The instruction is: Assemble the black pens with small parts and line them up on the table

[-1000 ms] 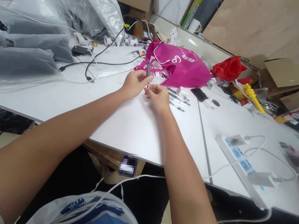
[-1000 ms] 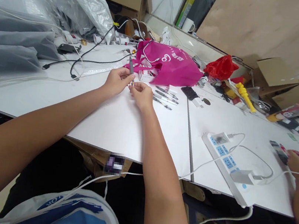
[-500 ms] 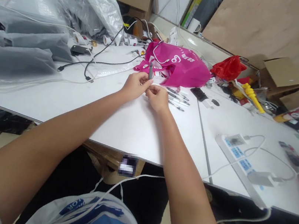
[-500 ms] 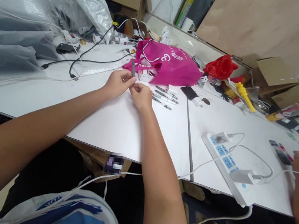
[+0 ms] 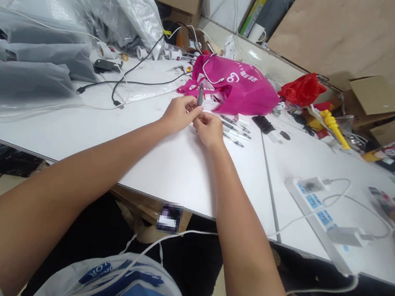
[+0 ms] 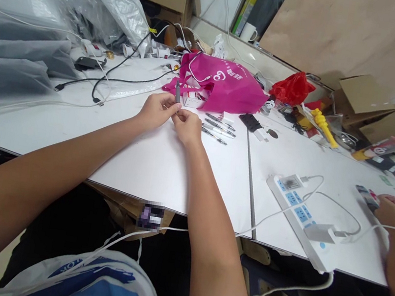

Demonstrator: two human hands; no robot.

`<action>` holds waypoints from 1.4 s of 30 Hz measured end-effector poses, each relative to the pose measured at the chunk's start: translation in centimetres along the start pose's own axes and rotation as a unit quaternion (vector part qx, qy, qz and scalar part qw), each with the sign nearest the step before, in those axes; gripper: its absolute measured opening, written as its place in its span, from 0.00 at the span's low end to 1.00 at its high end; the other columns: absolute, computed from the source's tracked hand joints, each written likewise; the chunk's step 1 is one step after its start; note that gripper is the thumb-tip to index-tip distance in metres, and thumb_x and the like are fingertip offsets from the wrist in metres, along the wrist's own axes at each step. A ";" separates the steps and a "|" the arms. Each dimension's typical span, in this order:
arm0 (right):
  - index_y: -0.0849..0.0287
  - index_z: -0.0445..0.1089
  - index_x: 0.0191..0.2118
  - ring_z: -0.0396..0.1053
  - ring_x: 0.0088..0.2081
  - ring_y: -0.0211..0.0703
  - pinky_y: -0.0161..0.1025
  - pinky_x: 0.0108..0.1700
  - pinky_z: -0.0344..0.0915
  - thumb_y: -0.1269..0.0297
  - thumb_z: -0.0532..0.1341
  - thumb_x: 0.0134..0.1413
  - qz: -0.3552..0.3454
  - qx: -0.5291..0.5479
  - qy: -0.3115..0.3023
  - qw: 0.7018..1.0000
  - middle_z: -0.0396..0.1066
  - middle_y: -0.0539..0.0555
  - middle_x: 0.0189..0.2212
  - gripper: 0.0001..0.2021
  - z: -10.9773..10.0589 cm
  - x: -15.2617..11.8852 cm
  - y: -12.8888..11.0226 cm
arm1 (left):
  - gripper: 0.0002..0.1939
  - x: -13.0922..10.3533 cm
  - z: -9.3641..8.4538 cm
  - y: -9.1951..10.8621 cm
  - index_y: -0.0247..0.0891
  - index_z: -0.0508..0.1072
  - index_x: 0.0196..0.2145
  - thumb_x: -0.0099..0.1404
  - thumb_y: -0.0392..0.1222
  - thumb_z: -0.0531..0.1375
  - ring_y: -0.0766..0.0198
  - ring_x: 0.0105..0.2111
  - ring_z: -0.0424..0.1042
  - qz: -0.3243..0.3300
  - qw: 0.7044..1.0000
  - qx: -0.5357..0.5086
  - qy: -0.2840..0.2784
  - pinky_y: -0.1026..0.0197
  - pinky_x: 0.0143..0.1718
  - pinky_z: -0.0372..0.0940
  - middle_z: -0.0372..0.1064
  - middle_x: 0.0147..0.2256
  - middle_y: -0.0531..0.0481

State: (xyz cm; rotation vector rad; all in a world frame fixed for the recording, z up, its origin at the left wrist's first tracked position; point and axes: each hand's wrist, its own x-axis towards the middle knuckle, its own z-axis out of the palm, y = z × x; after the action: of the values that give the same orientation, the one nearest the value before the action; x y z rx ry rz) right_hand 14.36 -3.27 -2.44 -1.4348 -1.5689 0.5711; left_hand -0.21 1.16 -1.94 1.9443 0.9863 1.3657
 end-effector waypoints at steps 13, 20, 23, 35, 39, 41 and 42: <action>0.61 0.83 0.40 0.76 0.37 0.45 0.40 0.44 0.72 0.52 0.66 0.63 0.007 0.023 -0.013 1.000 0.80 0.54 0.31 0.16 -0.1 0.2 0.3 | 0.07 -0.1 -0.1 0.3 0.41 0.73 0.32 0.67 0.45 0.64 0.59 0.37 0.73 0.003 1.000 0.002 -0.007 0.56 0.43 0.70 0.77 0.34 0.49; 0.62 0.85 0.41 0.77 0.37 0.45 0.40 0.45 0.70 0.55 0.65 0.64 0.005 -0.004 -0.010 1.000 0.81 0.53 0.31 0.16 -0.4 0.1 0.0 | 0.07 -0.1 0.0 0.0 0.41 0.73 0.32 0.66 0.44 0.64 0.60 0.36 0.73 0.011 1.000 0.014 -0.001 0.56 0.43 0.69 0.76 0.33 0.50; 0.61 0.84 0.39 0.77 0.37 0.44 0.40 0.45 0.70 0.55 0.64 0.64 0.006 0.013 -0.018 1.000 0.81 0.53 0.31 0.15 -0.2 0.2 0.2 | 0.08 0.0 0.1 -0.3 0.41 0.72 0.32 0.67 0.45 0.64 0.60 0.35 0.73 0.007 1.000 -0.010 0.004 0.56 0.42 0.70 0.76 0.33 0.50; 0.61 0.78 0.51 0.77 0.54 0.53 0.51 0.63 0.69 0.52 0.61 0.68 0.002 -0.039 0.110 0.993 0.80 0.64 0.51 0.19 -2.4 1.3 1.1 | 0.17 2.1 -0.2 -3.1 0.44 0.65 0.35 0.76 0.57 0.57 0.67 0.19 0.61 -0.163 0.974 -0.153 0.020 0.61 0.23 0.60 0.64 0.23 0.55; 0.68 0.72 0.63 0.63 0.68 0.64 0.61 0.73 0.55 0.65 0.61 0.62 0.059 -0.224 0.162 0.959 0.71 0.73 0.64 0.25 -4.6 1.1 2.6 | 0.16 1.7 -1.0 -2.9 0.43 0.71 0.33 0.76 0.54 0.56 0.62 0.26 0.66 -0.129 0.991 -0.002 0.027 0.57 0.32 0.64 0.66 0.25 0.51; 0.68 0.70 0.66 0.59 0.71 0.65 0.63 0.74 0.52 0.65 0.61 0.62 0.102 -0.285 0.129 0.944 0.67 0.73 0.67 0.28 -4.9 0.6 2.9 | 0.18 1.2 -1.6 -2.3 0.42 0.73 0.33 0.77 0.54 0.54 0.56 0.34 0.72 -0.100 0.989 0.110 0.008 0.54 0.39 0.66 0.71 0.30 0.47; 0.67 0.69 0.67 0.58 0.72 0.66 0.64 0.74 0.50 0.64 0.61 0.62 0.120 -0.305 0.108 0.939 0.66 0.73 0.69 0.29 -4.9 0.4 2.9 | 0.19 1.0 -2.0 -2.0 0.42 0.74 0.34 0.78 0.54 0.53 0.54 0.37 0.73 -0.093 0.983 0.158 -0.007 0.53 0.42 0.66 0.73 0.32 0.45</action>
State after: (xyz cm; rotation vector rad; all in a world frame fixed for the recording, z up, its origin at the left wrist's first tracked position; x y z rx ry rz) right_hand 20.03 -3.41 -2.34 -2.0942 -1.4634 0.0392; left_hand -2.35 3.19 -2.33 2.0185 1.4101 1.1427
